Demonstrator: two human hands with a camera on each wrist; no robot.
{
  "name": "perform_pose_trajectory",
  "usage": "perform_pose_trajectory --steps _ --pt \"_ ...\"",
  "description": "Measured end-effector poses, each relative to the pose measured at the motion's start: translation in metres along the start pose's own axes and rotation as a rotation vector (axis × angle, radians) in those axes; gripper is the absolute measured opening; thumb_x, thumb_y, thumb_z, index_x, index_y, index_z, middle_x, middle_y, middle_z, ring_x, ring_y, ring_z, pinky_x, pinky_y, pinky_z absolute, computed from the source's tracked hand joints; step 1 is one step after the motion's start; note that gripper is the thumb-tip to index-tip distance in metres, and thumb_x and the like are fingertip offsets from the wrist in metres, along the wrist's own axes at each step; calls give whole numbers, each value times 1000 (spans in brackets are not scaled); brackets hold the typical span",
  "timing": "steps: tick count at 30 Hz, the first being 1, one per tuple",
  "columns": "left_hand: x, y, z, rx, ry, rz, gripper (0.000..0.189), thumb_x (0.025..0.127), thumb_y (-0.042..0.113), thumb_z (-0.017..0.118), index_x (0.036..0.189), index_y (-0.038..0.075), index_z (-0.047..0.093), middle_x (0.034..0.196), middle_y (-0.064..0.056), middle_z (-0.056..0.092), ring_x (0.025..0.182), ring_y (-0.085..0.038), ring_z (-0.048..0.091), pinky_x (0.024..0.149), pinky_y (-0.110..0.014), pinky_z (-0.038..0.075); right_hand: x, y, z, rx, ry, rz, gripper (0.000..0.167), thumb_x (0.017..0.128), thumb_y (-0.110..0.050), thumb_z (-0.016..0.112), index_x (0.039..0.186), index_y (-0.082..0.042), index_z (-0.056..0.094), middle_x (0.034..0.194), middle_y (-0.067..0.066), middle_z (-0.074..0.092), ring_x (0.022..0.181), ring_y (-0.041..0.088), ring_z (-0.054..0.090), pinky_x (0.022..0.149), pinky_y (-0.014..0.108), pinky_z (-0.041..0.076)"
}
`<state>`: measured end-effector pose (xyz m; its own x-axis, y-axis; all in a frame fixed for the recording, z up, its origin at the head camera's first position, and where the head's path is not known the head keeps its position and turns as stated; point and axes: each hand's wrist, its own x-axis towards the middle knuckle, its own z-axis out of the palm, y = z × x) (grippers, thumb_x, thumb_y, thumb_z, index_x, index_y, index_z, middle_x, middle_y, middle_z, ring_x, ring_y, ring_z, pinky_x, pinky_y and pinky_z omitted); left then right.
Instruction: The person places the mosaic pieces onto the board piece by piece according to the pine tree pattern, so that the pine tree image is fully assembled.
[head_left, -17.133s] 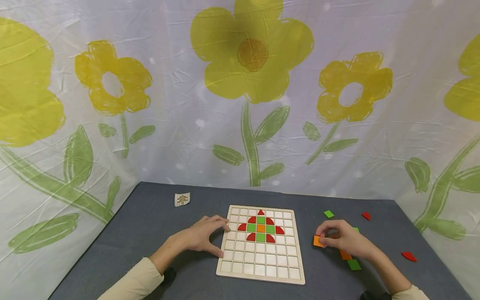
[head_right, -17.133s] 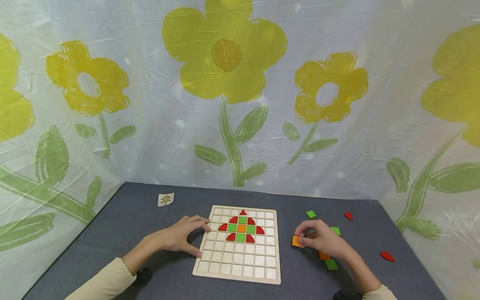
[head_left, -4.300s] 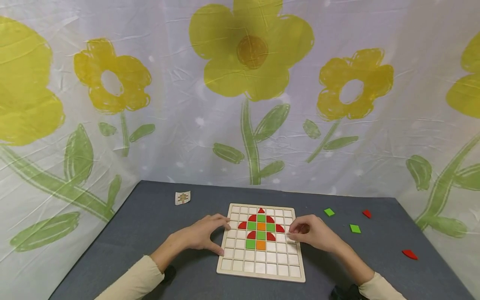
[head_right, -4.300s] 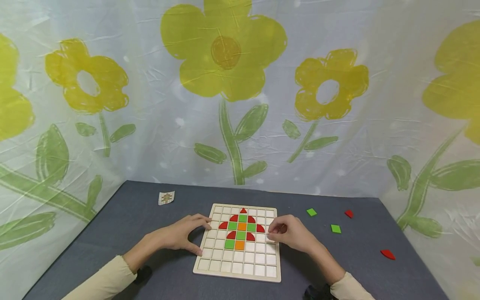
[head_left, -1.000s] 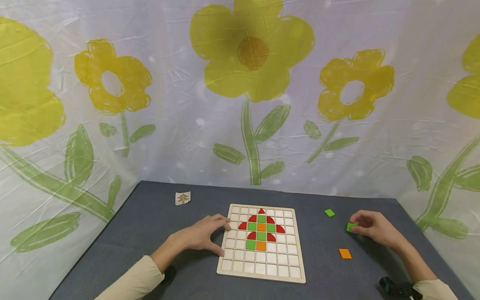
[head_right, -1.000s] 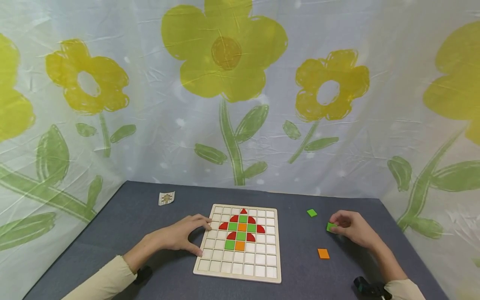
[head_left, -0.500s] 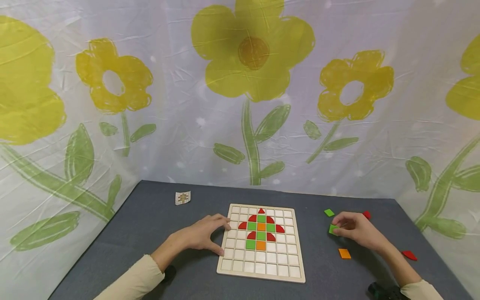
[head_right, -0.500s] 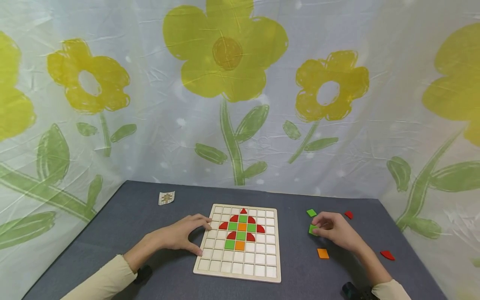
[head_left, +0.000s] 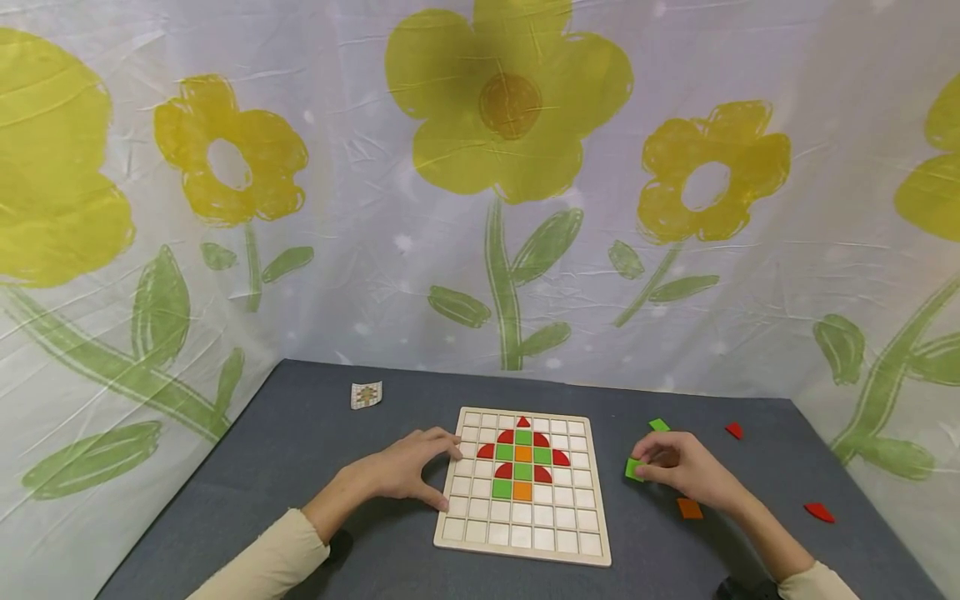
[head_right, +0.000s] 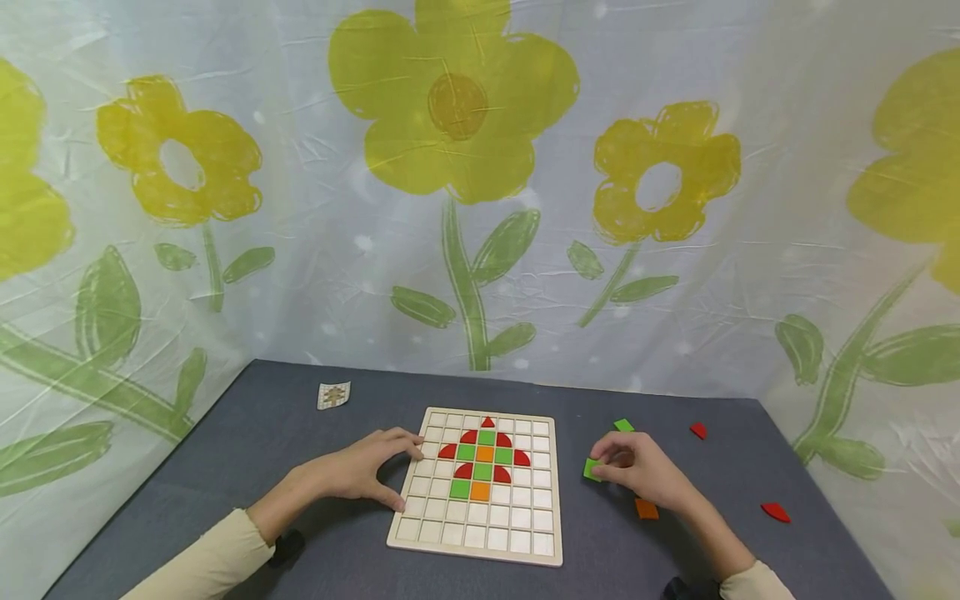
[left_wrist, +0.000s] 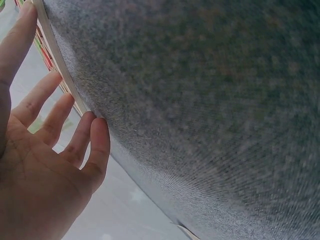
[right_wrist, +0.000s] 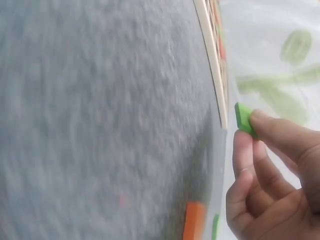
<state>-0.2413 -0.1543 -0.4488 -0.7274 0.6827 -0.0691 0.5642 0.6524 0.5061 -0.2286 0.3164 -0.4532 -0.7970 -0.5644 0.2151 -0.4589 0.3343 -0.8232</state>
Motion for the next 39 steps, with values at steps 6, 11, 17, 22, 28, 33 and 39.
perform_pose_trajectory --steps 6,11,17,22,28,33,39 --pt "-1 0 0 -5 -1 7 66 79 43 88 131 14 61 151 -10 44 135 -37 41 107 -58 34 6 -5 14 20 -25 -35 15 93 -2 73 108 1 68 102 17 66 87 26 68 71 38 58" --pt "-1 0 -1 -8 0 8 66 79 43 88 131 14 61 151 -10 44 134 -37 41 106 -57 35 11 -12 23 52 -65 -28 16 95 -3 72 110 0 67 104 18 66 86 29 69 72 40 58" --pt "-1 1 -1 -9 1 -1 65 79 43 88 131 15 61 151 -9 44 134 -37 41 106 -58 35 16 -17 31 85 -86 15 17 95 -5 72 111 -1 67 105 17 65 86 28 69 74 41 57" --pt "-1 1 -1 -7 -1 -4 65 78 43 88 131 15 61 151 -10 44 134 -38 41 106 -58 35 21 -20 40 85 -98 17 16 95 -5 72 111 -1 68 103 16 66 85 30 68 72 36 57" --pt "-1 0 0 -1 0 -7 66 78 45 88 131 15 61 151 -9 44 133 -38 42 105 -57 36 31 -23 52 61 -122 -32 13 95 -5 72 108 -2 68 98 16 67 79 31 67 68 32 55" --pt "0 0 0 0 3 1 66 79 44 88 131 15 61 151 -10 43 133 -38 42 105 -58 35 40 -25 61 52 -143 -64 12 96 -4 72 107 -2 70 99 14 68 81 26 67 68 32 56" --pt "0 0 0 -7 0 -1 66 79 43 88 132 14 61 151 -10 43 134 -38 41 106 -58 34 51 -29 71 50 -156 -73 11 94 -4 73 104 -3 71 98 14 68 82 23 66 69 32 56"
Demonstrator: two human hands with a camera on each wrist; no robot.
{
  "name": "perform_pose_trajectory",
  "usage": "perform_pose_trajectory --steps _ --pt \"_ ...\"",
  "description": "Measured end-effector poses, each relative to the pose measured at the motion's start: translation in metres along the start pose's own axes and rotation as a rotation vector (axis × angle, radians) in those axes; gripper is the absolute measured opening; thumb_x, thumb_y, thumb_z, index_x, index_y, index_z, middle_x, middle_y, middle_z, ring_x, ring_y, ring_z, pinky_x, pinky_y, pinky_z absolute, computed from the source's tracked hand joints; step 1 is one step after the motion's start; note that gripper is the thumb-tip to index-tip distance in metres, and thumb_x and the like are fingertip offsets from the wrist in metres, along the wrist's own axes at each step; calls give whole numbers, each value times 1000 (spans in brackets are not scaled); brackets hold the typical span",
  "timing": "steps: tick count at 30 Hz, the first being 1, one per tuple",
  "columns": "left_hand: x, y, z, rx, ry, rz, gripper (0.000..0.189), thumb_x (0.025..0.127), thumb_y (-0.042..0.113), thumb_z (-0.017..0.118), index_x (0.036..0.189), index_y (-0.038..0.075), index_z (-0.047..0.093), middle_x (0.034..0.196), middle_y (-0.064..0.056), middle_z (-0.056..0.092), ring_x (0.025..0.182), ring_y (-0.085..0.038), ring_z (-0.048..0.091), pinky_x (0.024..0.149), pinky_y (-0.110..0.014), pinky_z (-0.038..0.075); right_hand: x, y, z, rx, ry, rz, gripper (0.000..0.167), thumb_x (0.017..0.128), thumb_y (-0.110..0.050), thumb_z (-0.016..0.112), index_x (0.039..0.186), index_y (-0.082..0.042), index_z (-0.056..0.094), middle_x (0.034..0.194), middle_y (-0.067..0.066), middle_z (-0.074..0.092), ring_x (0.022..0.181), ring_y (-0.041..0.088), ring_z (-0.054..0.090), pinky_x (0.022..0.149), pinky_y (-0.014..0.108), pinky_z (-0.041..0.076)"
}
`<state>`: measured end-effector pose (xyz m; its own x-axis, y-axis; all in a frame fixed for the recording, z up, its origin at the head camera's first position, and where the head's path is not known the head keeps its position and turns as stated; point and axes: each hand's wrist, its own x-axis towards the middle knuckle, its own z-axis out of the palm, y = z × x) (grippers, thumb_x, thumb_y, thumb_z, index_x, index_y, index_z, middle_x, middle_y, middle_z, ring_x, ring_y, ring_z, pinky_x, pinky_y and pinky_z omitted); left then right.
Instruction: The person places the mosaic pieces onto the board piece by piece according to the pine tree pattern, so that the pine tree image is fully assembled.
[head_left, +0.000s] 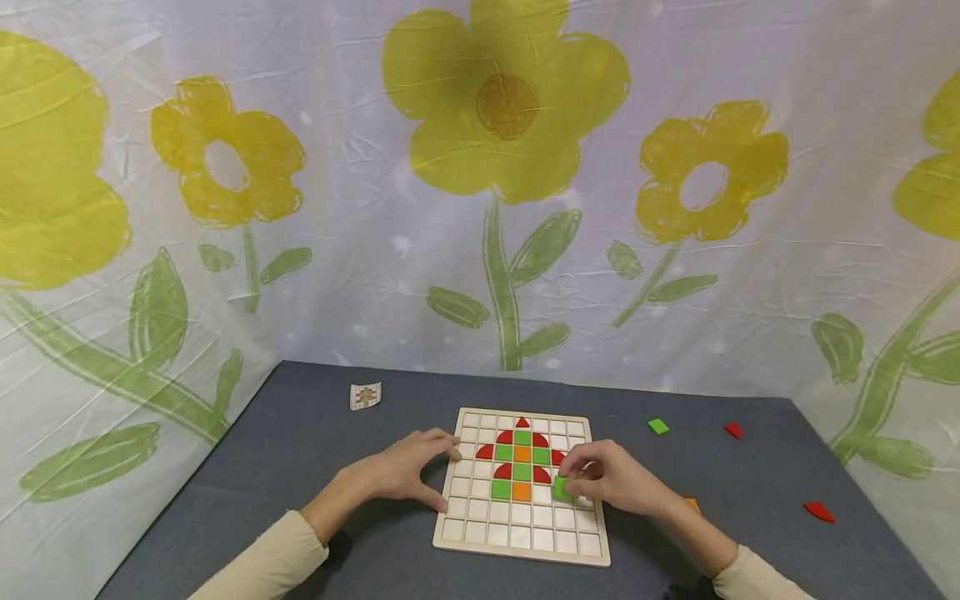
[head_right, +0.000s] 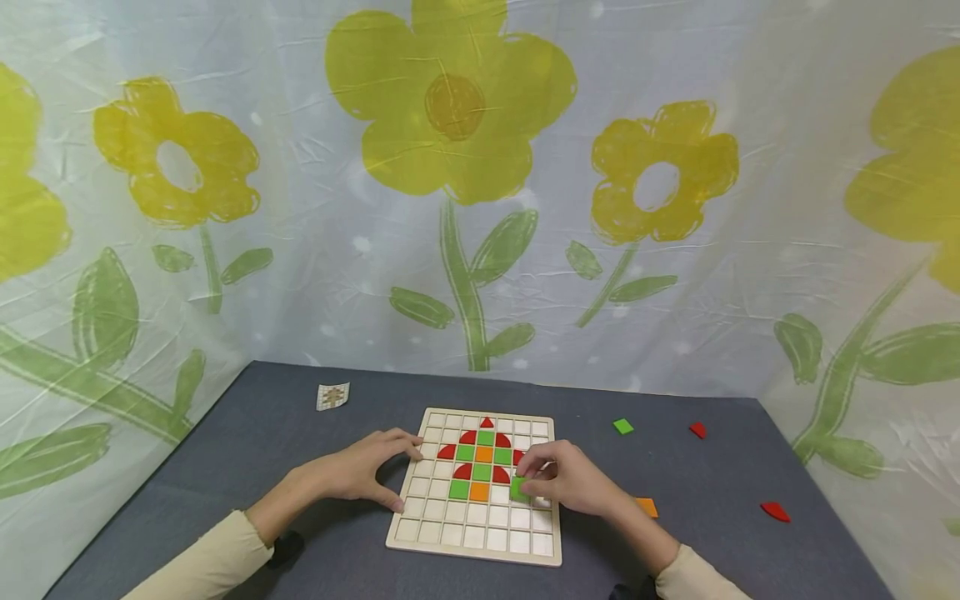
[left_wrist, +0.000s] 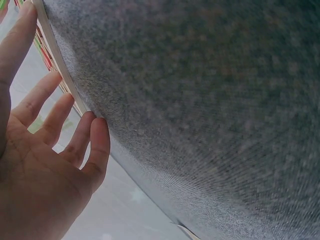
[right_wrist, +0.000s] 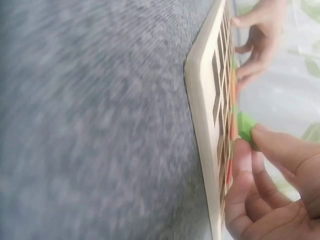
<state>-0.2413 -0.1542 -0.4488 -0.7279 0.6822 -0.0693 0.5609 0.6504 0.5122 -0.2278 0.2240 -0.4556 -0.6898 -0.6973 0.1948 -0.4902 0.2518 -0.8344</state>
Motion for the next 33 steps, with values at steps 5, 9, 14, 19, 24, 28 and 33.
perform_pose_trajectory --steps 5,9,14,19,24,28,33 --pt "0 0 0 -2 -3 0 66 79 42 89 131 14 61 151 -10 43 135 -39 40 106 -58 34 9 -1 9 5 -4 -20 10 93 -3 74 103 -2 72 94 13 69 82 23 65 72 34 57" --pt "-1 1 -1 -1 -8 4 66 79 41 88 132 14 61 151 -11 43 135 -38 41 106 -58 35 14 -4 16 -21 9 -43 10 92 -2 76 101 -2 72 92 8 68 80 24 64 70 34 57" --pt "-1 2 -2 -9 -12 1 66 80 41 88 133 13 60 151 -10 43 136 -38 40 106 -58 34 19 -9 21 -53 25 -21 10 90 -3 78 99 -4 73 93 8 69 80 23 66 70 33 56" --pt "-1 3 -2 -8 -11 -8 65 80 41 88 132 14 61 152 -10 42 136 -39 39 106 -59 34 21 -11 25 -67 37 24 10 90 -3 77 99 -6 73 93 9 70 76 20 66 68 31 55" --pt "-1 4 -4 -9 -13 -8 65 80 40 88 132 13 61 152 -11 42 136 -40 39 106 -59 34 21 -14 28 -102 35 38 9 90 -4 78 97 -7 73 89 5 69 71 18 65 66 30 54" --pt "-1 4 -4 -9 -14 -8 64 80 40 88 132 14 61 152 -11 42 136 -40 39 106 -59 34 21 -14 30 -131 32 43 8 90 -4 78 95 -7 72 86 3 68 68 15 63 66 30 54" --pt "0 2 -2 -1 -11 -8 65 79 42 88 132 15 61 152 -9 43 136 -38 40 106 -58 34 20 -13 31 -161 41 46 8 89 -3 78 94 -7 73 86 2 67 69 12 62 65 29 53"
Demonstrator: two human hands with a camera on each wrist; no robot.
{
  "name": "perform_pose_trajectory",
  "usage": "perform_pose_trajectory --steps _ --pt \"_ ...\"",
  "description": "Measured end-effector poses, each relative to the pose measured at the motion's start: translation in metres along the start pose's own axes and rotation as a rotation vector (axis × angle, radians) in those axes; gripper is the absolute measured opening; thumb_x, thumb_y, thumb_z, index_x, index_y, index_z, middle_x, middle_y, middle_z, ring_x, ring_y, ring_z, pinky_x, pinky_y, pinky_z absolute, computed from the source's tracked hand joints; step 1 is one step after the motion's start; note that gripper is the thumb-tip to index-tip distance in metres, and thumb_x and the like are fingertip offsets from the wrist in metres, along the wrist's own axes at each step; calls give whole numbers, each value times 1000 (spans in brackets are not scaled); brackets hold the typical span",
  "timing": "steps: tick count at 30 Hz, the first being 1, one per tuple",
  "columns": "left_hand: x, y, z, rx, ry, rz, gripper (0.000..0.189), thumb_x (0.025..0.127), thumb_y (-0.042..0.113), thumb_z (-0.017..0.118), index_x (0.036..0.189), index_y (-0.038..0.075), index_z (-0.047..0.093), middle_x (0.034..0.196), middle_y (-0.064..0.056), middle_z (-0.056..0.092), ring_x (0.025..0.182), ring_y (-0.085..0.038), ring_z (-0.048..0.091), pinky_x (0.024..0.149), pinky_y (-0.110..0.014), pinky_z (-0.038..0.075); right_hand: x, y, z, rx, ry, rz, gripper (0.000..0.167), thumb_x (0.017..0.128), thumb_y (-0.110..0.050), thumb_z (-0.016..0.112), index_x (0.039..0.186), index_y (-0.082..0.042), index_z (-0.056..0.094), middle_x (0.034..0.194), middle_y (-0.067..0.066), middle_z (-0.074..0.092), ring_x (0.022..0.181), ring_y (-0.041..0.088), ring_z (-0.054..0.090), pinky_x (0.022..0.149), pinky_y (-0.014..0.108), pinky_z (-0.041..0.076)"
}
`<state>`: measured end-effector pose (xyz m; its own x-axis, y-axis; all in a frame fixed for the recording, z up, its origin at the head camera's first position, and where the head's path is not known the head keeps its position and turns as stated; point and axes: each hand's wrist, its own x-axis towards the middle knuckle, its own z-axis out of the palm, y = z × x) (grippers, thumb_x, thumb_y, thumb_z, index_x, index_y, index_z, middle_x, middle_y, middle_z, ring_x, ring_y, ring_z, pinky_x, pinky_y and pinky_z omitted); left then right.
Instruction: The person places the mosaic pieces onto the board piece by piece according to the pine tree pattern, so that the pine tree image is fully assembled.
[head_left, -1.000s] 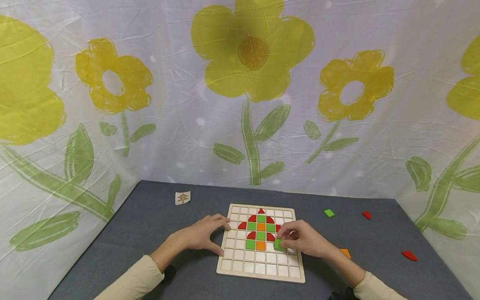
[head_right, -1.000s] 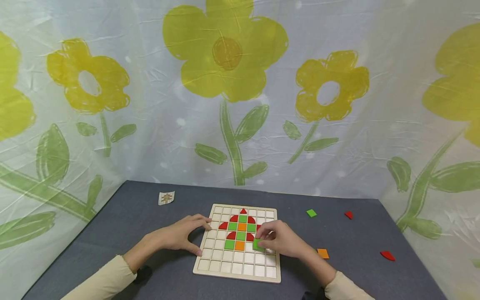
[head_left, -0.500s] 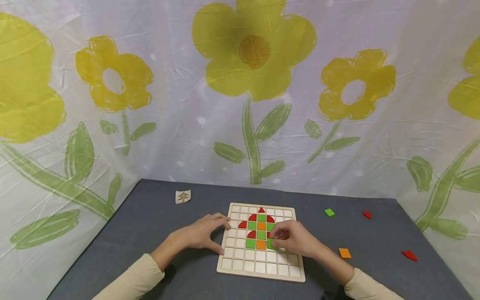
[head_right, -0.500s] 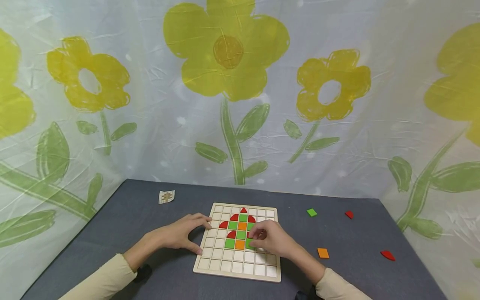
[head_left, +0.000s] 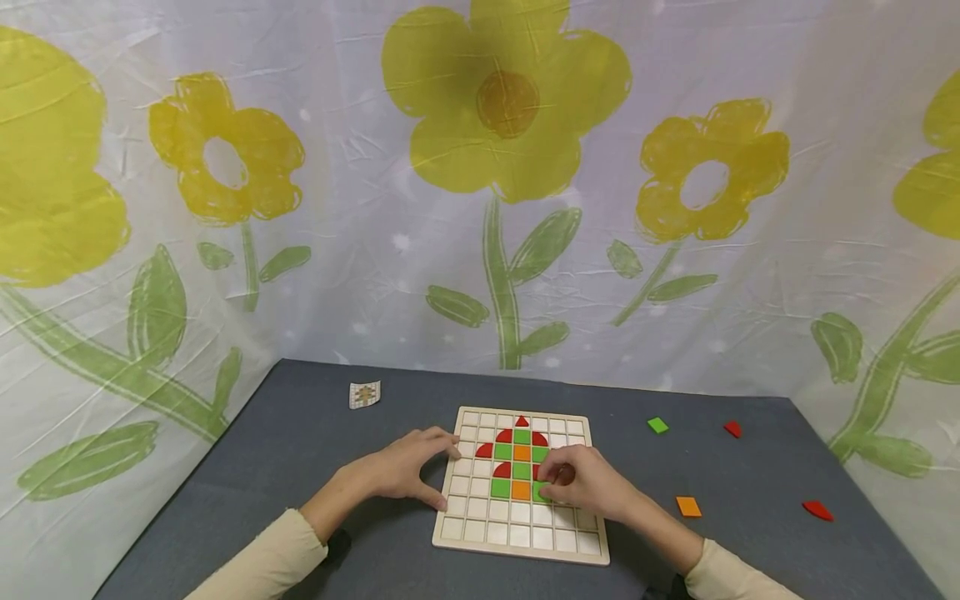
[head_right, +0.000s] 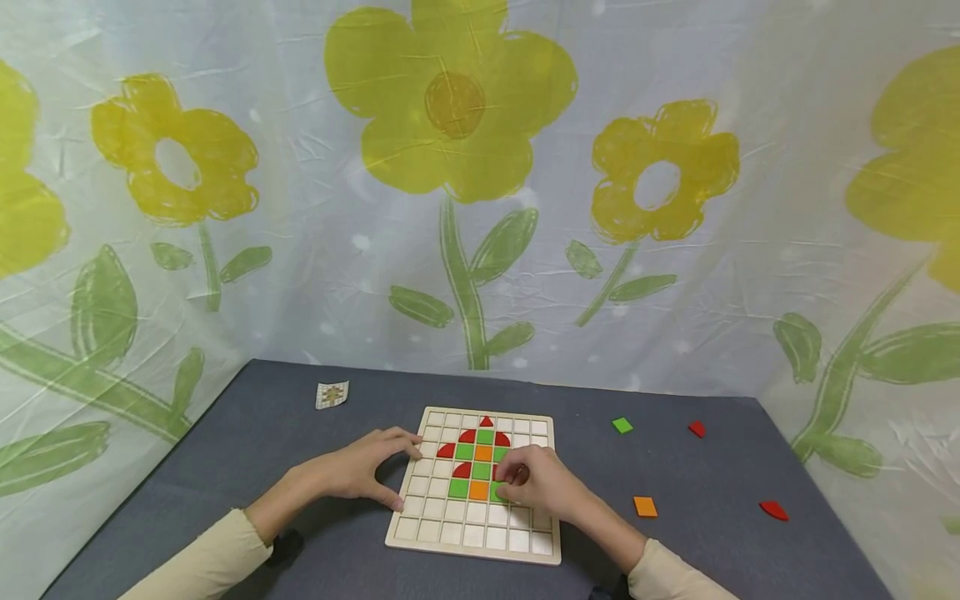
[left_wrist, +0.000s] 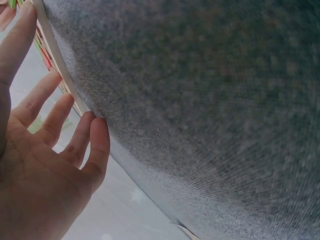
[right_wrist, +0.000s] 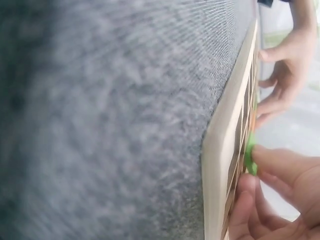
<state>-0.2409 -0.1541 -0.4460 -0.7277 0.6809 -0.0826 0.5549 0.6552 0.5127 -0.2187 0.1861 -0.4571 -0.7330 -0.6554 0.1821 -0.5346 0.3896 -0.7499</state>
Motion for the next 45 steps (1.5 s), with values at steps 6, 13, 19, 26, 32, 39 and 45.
perform_pose_trajectory --steps 6,13,19,26,32,39,45 --pt "0 1 0 -2 1 3 65 79 41 88 132 14 61 152 -10 43 136 -39 40 107 -58 34 -1 -1 0 -26 8 -12 9 89 -4 79 94 -8 73 88 0 67 72 11 62 67 29 53" --pt "0 3 0 -3 2 -1 65 79 40 89 131 14 61 152 -11 43 136 -39 40 107 -58 34 -7 1 -7 -22 15 -5 8 89 -5 79 94 -10 74 87 -3 68 74 13 63 67 29 54" --pt "0 4 0 6 5 -8 65 79 40 89 131 14 61 152 -10 43 136 -38 40 107 -57 34 -18 6 -18 -25 25 40 7 91 -8 78 96 -11 74 84 -2 67 72 14 62 65 29 53" --pt "-1 4 0 16 13 -14 66 78 42 89 131 14 62 151 -9 44 135 -38 40 107 -58 35 -38 15 -35 17 65 86 8 93 -10 77 99 -6 73 87 1 68 72 17 62 64 28 52" --pt "-1 5 0 10 11 -17 65 78 42 89 131 14 62 151 -8 44 135 -38 40 106 -57 35 -58 25 -51 49 103 140 13 93 -12 77 101 -4 72 90 2 67 74 18 64 64 29 53" --pt "-2 5 0 6 10 -18 65 79 41 89 131 14 62 151 -8 44 136 -38 40 106 -58 35 -81 34 -70 72 146 150 15 94 -11 75 105 -1 70 91 5 68 74 26 67 63 30 54" --pt "-2 5 0 3 10 -12 65 79 41 89 131 14 62 151 -9 44 136 -38 39 107 -58 34 -101 40 -85 82 158 155 17 95 -7 73 107 3 68 93 9 68 76 26 68 64 31 55"
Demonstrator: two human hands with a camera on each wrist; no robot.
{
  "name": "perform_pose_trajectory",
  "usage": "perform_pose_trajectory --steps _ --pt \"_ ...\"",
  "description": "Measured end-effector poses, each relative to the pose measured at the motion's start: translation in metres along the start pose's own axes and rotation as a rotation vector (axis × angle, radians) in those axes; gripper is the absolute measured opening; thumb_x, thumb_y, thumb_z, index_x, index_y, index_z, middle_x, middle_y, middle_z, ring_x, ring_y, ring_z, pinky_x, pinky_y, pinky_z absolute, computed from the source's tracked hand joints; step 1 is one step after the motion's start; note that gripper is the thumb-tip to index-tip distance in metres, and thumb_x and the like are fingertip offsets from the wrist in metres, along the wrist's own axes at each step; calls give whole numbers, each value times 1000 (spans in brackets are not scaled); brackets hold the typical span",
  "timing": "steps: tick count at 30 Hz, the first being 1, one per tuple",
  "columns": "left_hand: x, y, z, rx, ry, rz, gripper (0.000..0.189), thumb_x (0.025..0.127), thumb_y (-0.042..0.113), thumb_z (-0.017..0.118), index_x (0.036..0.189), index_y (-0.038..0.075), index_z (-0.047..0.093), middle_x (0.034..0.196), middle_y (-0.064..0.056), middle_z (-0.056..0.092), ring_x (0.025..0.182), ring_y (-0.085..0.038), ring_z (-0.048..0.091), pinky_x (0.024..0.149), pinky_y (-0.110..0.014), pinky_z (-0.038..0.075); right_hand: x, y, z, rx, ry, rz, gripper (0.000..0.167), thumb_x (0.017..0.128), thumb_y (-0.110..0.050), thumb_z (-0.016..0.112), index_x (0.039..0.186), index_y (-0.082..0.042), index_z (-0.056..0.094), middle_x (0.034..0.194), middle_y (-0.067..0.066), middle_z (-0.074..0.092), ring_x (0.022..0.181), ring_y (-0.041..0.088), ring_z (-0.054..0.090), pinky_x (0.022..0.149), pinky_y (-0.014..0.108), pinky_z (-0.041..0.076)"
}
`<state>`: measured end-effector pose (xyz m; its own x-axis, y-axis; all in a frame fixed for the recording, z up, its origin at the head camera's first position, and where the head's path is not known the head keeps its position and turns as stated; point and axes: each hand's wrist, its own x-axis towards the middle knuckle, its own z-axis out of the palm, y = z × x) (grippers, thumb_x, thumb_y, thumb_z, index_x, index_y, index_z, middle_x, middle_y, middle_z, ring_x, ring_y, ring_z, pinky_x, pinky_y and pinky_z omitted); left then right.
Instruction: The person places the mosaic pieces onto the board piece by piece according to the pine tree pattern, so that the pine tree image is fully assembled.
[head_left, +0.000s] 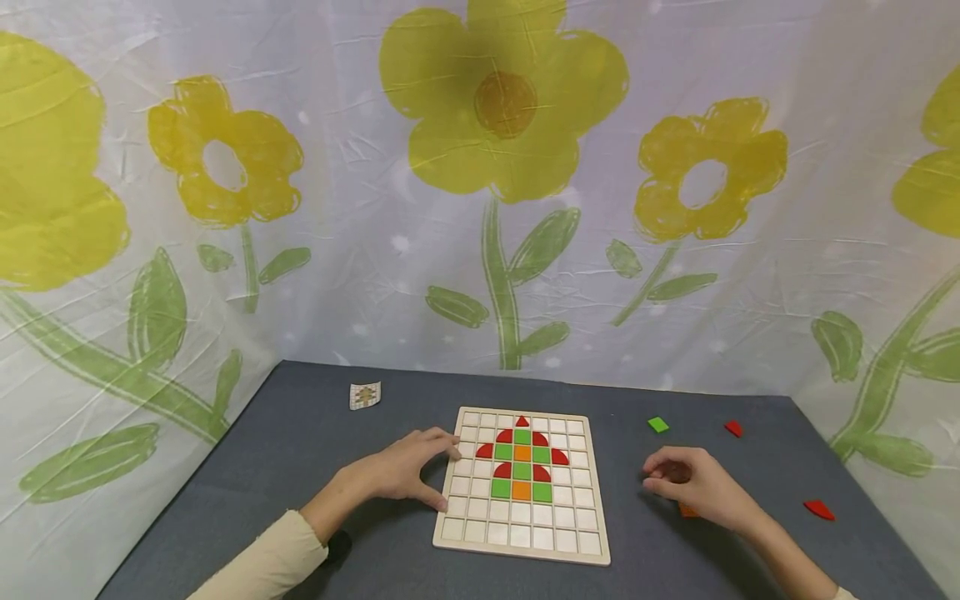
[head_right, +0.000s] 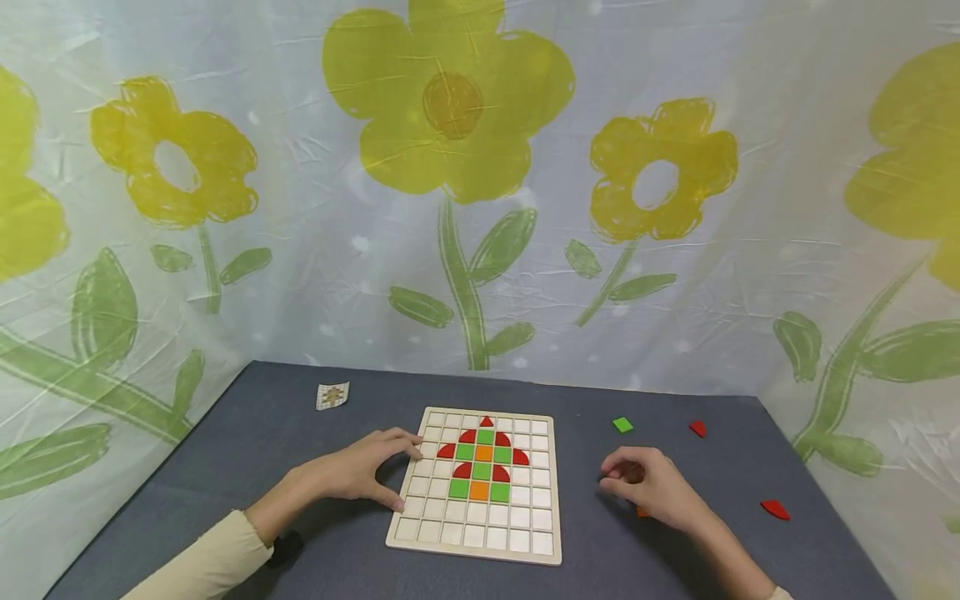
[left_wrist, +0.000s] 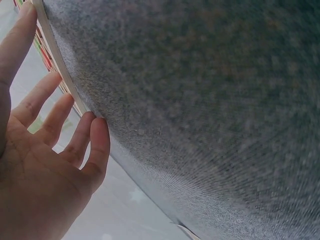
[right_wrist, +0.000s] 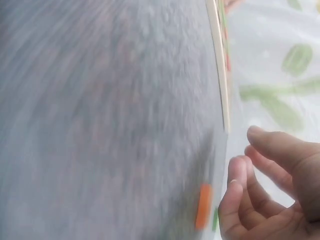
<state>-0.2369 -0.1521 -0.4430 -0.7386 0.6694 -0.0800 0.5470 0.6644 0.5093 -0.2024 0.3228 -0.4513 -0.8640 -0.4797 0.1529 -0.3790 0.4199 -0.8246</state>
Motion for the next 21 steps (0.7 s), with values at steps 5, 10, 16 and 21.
perform_pose_trajectory --steps 5,10,16,21 --pt "0 0 -1 0 -3 2 65 79 41 89 131 13 62 151 -10 43 136 -39 39 107 -58 34 -15 8 -16 -13 6 -3 20 96 -8 72 110 5 67 94 10 68 78 24 68 64 32 55" --pt "1 -2 0 3 0 1 64 79 42 89 131 14 62 151 -9 43 136 -38 39 107 -58 34 -31 15 -35 -36 7 44 22 98 -9 69 114 6 66 97 10 68 80 23 68 66 34 55" --pt "2 -5 2 2 -1 7 65 79 43 88 131 15 62 151 -9 44 135 -38 40 106 -57 35 -49 22 -54 -65 29 119 23 100 -8 67 117 8 65 101 11 70 84 19 69 68 35 56" --pt "2 -5 2 0 0 8 65 79 43 88 131 15 62 151 -10 44 136 -38 40 106 -58 35 -63 25 -69 -119 75 206 27 100 -12 68 118 8 65 105 10 70 87 16 69 68 35 56"
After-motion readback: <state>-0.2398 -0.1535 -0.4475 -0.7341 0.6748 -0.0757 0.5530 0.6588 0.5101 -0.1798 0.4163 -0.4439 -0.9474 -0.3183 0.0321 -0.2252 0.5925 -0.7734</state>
